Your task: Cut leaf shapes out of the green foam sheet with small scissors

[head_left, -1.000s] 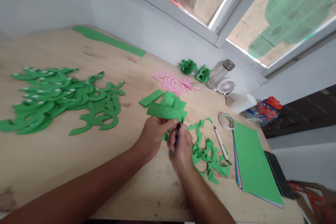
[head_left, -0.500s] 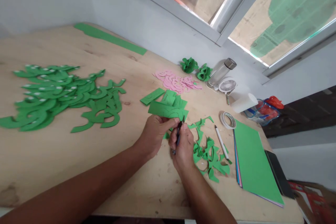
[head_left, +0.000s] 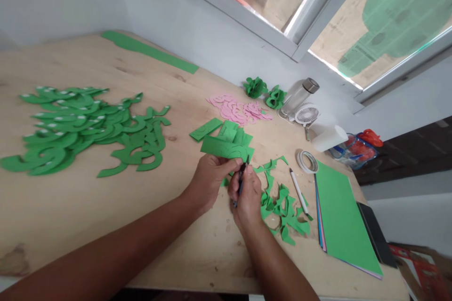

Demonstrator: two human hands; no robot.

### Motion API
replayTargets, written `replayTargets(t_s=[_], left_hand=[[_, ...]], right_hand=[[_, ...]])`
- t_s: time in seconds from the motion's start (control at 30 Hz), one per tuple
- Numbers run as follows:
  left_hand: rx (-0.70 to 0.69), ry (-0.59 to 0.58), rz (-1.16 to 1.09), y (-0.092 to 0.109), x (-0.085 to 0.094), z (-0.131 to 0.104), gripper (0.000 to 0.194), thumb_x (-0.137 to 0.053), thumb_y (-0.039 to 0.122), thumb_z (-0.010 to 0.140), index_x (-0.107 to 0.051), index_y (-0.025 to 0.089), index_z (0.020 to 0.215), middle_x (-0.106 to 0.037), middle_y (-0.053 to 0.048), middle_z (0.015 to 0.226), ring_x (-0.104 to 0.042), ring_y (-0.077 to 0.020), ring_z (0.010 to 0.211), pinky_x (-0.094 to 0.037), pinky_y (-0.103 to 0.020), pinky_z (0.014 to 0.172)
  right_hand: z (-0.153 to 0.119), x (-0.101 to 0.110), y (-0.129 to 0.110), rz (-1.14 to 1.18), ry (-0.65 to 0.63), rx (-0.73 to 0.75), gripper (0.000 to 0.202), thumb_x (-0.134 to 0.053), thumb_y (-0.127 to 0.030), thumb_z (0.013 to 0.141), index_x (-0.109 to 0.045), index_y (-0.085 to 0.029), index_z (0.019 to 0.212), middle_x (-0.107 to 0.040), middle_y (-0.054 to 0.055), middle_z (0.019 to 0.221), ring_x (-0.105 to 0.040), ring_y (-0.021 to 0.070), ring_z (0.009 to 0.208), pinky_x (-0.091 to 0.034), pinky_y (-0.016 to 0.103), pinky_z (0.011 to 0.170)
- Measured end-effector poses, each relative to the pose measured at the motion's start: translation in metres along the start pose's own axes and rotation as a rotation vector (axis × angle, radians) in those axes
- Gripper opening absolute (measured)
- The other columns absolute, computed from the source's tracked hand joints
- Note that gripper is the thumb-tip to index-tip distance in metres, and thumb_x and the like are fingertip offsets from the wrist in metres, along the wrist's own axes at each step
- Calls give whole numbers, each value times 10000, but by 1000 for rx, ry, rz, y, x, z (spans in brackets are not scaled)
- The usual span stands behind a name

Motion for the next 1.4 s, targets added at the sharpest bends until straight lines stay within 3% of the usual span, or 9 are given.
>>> replayTargets(t_s=[0.93,1.13,1.4], left_hand=[[-17,28,-11,0,3,1,295,-854,395,600,-689,161,532,-586,0,425,-483,-134,353,-400,-248,332],[-59,59,-13,3,6,1,253,-864,344,598,-708,155,535,-627,-11,477,-561,-135,460,-473,-229,442],[-68,61,-3,3,7,0,230,-866,326,608,-708,165,557,-654,-27,498,-600,-166,477,-469,-257,452]], right_hand=[[0,0,-3,-29,7,24,601,-691,-752,807,-511,-221,591,-399,-95,426,-255,68,360,-150,228,341],[-1,-2,-4,-43,-13,22,593,-654,-746,836,-483,-232,595,-382,-93,432,-251,77,373,-156,234,352],[0,-2,-3,-16,-4,9,563,-661,-752,818,-530,-228,660,-380,-104,432,-237,78,370,-151,233,356]])
Point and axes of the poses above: each hand's wrist, its own z-axis towards the middle knuckle, its own x-axis out of the back of the hand, y = z × x, the point moved 7 cm from there along z, towards the middle knuckle
